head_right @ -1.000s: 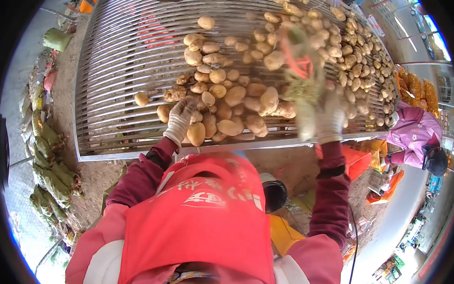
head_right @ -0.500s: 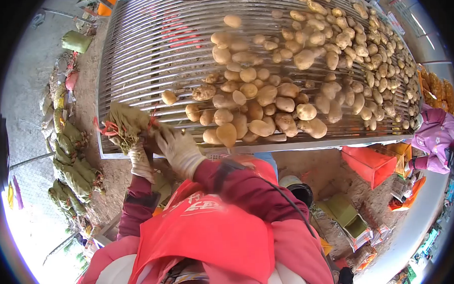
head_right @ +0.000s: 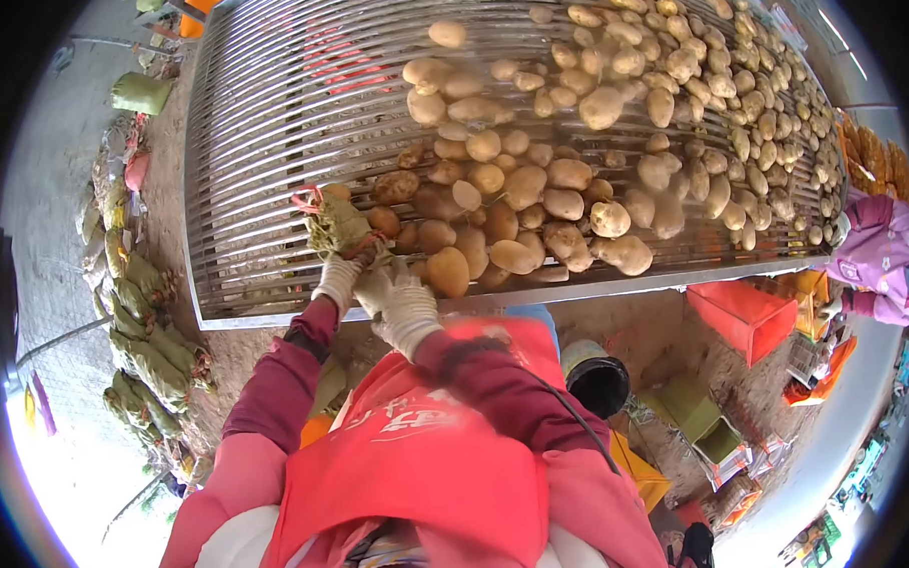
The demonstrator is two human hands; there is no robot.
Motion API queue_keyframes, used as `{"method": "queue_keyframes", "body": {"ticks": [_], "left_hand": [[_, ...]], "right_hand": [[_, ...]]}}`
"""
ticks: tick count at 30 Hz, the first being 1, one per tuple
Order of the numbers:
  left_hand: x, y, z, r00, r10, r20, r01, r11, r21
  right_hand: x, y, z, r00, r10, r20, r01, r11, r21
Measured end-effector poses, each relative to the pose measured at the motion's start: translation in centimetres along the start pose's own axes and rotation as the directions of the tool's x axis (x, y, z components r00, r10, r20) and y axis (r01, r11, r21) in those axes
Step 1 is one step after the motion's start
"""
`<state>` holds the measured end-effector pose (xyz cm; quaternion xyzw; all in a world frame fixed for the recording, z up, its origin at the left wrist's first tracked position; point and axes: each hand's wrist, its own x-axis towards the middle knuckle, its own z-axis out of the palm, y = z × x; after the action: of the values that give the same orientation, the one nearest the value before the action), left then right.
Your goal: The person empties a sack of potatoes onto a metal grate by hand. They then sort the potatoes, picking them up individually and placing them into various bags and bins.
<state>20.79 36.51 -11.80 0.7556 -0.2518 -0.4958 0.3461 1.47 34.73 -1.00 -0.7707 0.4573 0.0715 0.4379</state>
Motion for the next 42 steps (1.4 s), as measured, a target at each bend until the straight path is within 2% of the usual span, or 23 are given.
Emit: {"method": "queue_keyframes", "body": {"ticks": [5,8,9,10,11,14,18,20,21,24,27,28,29,30,31,32,33,35,36,37,39,40,42], "left_hand": [[1.1,2.0,4.8,0.976,-0.219,-0.023,0.22,0.975,0.037],[1.4,2.9,8.2,0.987,-0.155,-0.048,0.138,0.956,-0.261],[1.7,3.5,9.4,0.996,-0.086,0.027,0.079,0.974,0.211],[1.9,4.9,10.5,0.99,-0.056,0.126,-0.035,0.779,0.625],[2.2,6.2,11.5,0.971,-0.069,0.229,-0.181,0.417,0.891],[2.0,11.9,16.5,0.918,0.046,0.394,-0.391,-0.075,0.918],[5.2,16.6,25.4,0.862,0.187,0.471,-0.49,0.067,0.869],[7.6,19.1,30.0,0.767,0.334,0.547,-0.554,-0.084,0.828],[9.0,21.1,31.5,0.717,0.426,0.551,-0.601,-0.023,0.799],[11.1,28.0,34.7,0.56,0.627,0.542,-0.723,0.052,0.688],[5.1,36.5,31.5,0.631,0.505,0.588,-0.672,-0.023,0.74],[4.3,37.2,29.2,0.633,0.47,0.615,-0.736,0.118,0.667],[3.8,36.4,27.0,0.603,0.513,0.611,-0.775,0.192,0.603],[3.6,34.7,24.8,0.574,0.557,0.6,-0.807,0.262,0.529],[5.2,29.8,22.9,0.599,0.633,0.491,-0.794,0.55,0.259],[5.2,25.9,20.3,0.647,0.62,0.444,-0.726,0.68,0.108],[3.8,22.1,16.9,0.709,0.569,0.416,-0.635,0.772,0.026],[1.1,15.3,11.4,0.818,0.44,0.371,-0.476,0.879,0.007],[-0.7,12.8,9.6,0.894,0.322,0.313,-0.337,0.942,-0.007],[-2.8,12.2,9.1,0.958,0.161,0.237,-0.16,0.987,-0.022],[-5.5,12.0,9.3,0.986,-0.133,0.102,0.142,0.986,-0.091],[-3.6,9.1,9.0,0.984,0.041,0.174,-0.084,0.966,0.243],[1.1,3.1,8.6,0.856,0.258,0.448,-0.516,0.484,0.707]], "right_hand": [[-0.7,2.8,-3.2,0.999,0.024,0.037,-0.024,1.0,-0.009],[-0.2,5.8,-3.9,0.985,-0.116,-0.126,0.096,0.983,-0.158],[-0.2,7.1,-4.0,0.963,-0.189,-0.194,0.143,0.962,-0.233],[-0.3,8.2,-4.5,0.953,-0.197,-0.232,0.133,0.955,-0.267],[0.0,9.5,-5.2,0.94,-0.208,-0.269,0.123,0.946,-0.301],[0.7,13.5,-9.6,0.91,-0.252,-0.33,0.112,0.914,-0.391],[-0.6,17.3,-18.9,0.857,-0.318,-0.405,0.073,0.854,-0.515],[-1.1,19.1,-22.6,0.799,-0.365,-0.478,0.023,0.813,-0.581],[-0.4,20.5,-24.2,0.767,-0.4,-0.502,0.018,0.795,-0.606],[1.9,25.4,-28.1,0.821,-0.173,-0.544,-0.273,0.717,-0.641],[1.0,24.0,-32.1,0.718,-0.167,-0.676,-0.24,0.852,-0.465],[0.0,22.1,-31.8,0.668,-0.204,-0.716,-0.157,0.901,-0.403],[-0.9,20.1,-31.0,0.613,-0.233,-0.755,-0.067,0.937,-0.344],[-1.5,18.7,-28.9,0.727,-0.085,-0.682,-0.167,0.941,-0.295],[-0.4,19.1,-24.9,0.604,-0.188,-0.774,-0.049,0.961,-0.272],[-0.6,17.6,-22.1,0.662,-0.124,-0.739,0.027,0.99,-0.142],[-1.1,15.2,-20.4,0.857,0.006,-0.515,-0.082,0.989,-0.125],[-1.8,11.6,-15.0,0.876,-0.061,-0.478,0.018,0.995,-0.095],[-1.1,10.5,-12.8,0.99,0.035,-0.138,-0.045,0.997,-0.069],[-2.4,7.7,-13.8,0.989,0.146,-0.004,-0.146,0.985,-0.087],[-2.1,9.4,-6.7,0.946,-0.073,-0.316,0.046,0.995,-0.094],[-1.8,10.4,-4.3,0.87,-0.18,-0.459,0.14,0.983,-0.121],[-1.6,10.9,-5.5,0.923,-0.13,-0.362,0.109,0.991,-0.08]]}}
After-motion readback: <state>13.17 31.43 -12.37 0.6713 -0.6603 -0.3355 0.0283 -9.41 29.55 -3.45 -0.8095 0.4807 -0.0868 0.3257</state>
